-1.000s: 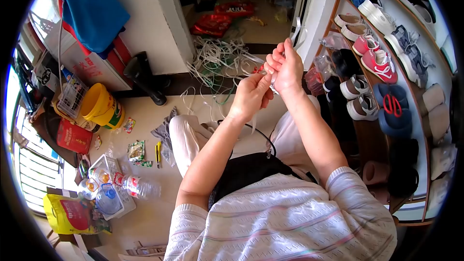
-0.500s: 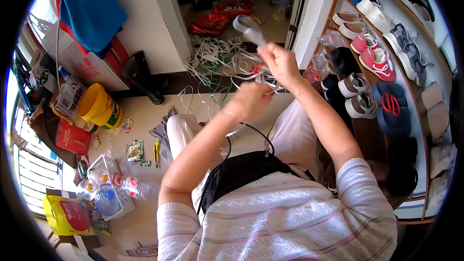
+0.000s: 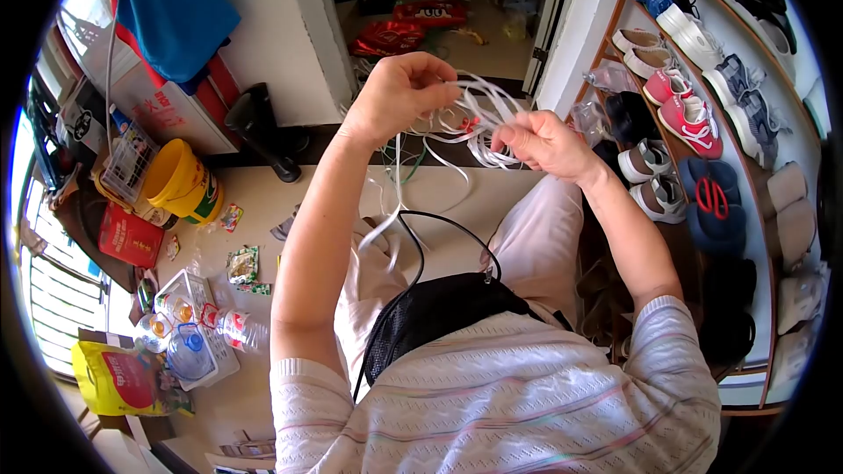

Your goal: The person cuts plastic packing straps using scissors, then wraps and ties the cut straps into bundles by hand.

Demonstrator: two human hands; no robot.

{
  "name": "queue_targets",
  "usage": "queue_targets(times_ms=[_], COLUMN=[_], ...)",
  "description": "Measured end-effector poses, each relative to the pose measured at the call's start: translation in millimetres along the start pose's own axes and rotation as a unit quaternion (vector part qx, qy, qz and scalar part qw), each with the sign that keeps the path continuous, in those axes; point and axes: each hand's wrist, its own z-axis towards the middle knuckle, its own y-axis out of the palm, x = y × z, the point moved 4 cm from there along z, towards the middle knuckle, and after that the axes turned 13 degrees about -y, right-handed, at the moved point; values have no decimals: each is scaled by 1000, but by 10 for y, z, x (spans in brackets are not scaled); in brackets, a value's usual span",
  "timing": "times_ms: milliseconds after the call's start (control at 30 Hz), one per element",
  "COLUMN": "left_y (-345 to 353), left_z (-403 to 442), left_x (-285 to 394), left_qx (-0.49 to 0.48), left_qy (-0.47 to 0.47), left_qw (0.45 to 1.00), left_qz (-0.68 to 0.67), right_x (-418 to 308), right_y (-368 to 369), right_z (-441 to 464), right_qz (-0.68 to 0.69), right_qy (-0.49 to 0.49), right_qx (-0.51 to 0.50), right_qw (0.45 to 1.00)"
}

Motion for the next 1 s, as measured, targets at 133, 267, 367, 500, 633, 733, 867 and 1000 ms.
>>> queue_targets(times_ms=[133, 267, 367, 500, 633, 733, 867, 1000], left_y=[224, 401, 384, 366, 429, 769, 905, 882], left_z=[103, 182, 264, 237, 264, 57, 10, 11], left_x=[-73, -43, -85, 60, -117, -358, -543, -478], left_qx=[-106, -59, -56, -31, -5, -176, -255, -206], left_qy=[47, 41, 26, 70, 57, -76, -110, -80], left_qw=[929, 859, 814, 868, 939, 950, 915, 930], left_qz=[-351, -508, -578, -491, -339, -245, -292, -294], right_x=[19, 59, 110, 119, 4, 2, -66, -119], right_y=[93, 182, 228, 172, -58, -349, -612, -718], right_z=[153, 324, 385, 479, 533, 568, 538, 465], right_qz=[25, -41, -4, 51, 252, 344, 391, 407], right_qy=[-47, -99, -46, -100, -148, -148, -164, -172], right_qx=[51, 44, 29, 34, 200, 303, 323, 362], right_qw=[997, 993, 999, 993, 935, 877, 846, 821])
